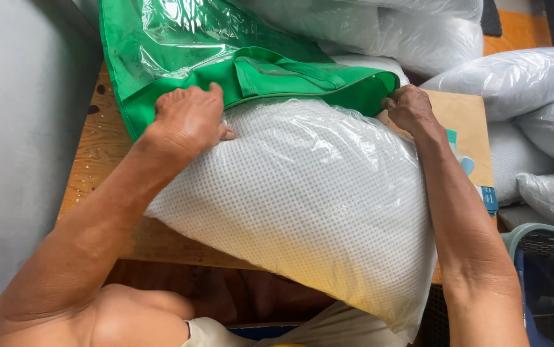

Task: The person places a white mesh-wrapped pillow into a green and clear plastic bag, adjusts the contents, and smooths the bag. The person then picks up a product label and places it on the front of the bag.

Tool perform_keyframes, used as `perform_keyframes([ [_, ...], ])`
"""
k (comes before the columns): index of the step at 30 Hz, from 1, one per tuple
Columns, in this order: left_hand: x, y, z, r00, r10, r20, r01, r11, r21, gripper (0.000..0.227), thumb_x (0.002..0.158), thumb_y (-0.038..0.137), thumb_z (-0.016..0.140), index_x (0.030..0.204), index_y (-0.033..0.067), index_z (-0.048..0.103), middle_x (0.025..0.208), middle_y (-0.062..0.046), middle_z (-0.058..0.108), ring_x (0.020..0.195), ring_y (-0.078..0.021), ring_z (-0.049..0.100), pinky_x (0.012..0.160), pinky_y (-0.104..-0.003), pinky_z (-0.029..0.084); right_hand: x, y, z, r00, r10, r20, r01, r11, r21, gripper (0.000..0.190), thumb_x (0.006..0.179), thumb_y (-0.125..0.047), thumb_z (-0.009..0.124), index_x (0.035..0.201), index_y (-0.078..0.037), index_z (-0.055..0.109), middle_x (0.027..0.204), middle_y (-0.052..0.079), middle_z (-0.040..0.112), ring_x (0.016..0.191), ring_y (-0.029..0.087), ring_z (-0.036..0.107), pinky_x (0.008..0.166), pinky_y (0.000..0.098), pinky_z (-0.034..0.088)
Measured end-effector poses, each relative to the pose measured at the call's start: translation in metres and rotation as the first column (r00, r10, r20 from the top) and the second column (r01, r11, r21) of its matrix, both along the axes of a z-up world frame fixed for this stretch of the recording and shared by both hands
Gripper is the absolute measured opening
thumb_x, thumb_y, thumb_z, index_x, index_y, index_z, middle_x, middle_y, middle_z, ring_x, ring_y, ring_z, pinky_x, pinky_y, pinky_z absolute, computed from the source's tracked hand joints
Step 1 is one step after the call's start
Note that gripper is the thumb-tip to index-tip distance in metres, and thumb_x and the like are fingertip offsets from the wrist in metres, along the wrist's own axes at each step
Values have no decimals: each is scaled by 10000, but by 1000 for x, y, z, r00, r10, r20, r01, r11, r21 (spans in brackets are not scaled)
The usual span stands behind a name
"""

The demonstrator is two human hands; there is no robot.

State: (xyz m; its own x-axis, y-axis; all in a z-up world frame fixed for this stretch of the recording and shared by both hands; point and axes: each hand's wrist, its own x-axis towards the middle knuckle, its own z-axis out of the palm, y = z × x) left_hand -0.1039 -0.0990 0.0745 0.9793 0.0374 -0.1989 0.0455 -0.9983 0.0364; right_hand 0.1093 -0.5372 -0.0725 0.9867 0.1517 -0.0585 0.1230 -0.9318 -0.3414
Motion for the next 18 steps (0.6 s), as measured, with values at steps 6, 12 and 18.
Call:
perform_keyframes([
  [6, 16, -136, 13, 887, -338, 315, 325, 941, 96, 589, 812, 361, 778, 1272, 65, 561, 1090, -176, 654, 1012, -360, 655, 811, -568, 554, -11, 0, -8, 958, 0, 287, 16, 998, -53, 150, 887, -184, 761, 782, -79, 740, 760, 161, 677, 772, 406, 681, 707, 524, 552],
  [12, 65, -197, -11, 896, -430, 107, 434, 803, -408, 1002, 649, 909, 652, 1102, 17, 702, 1091, -185, 707, 1157, -398, 647, 1043, -608, 391, -33, 10, 14, 886, 25, 463, -17, 1000, -21, 182, 791, -100, 800, 865, -72, 636, 814, 155, 636, 847, 412, 701, 790, 553, 578],
  [18, 75, -212, 3, 893, -439, -94, 417, 889, -189, 981, 683, 953, 577, 1142, 104, 751, 1175, -113, 750, 1287, -305, 631, 1274, -573, 52, -40, 13, 21, 901, -24, 432, -68, 978, 198, 450, 724, 141, 661, 1102, -21, 479, 844, 170, 606, 895, 433, 674, 849, 563, 536],
])
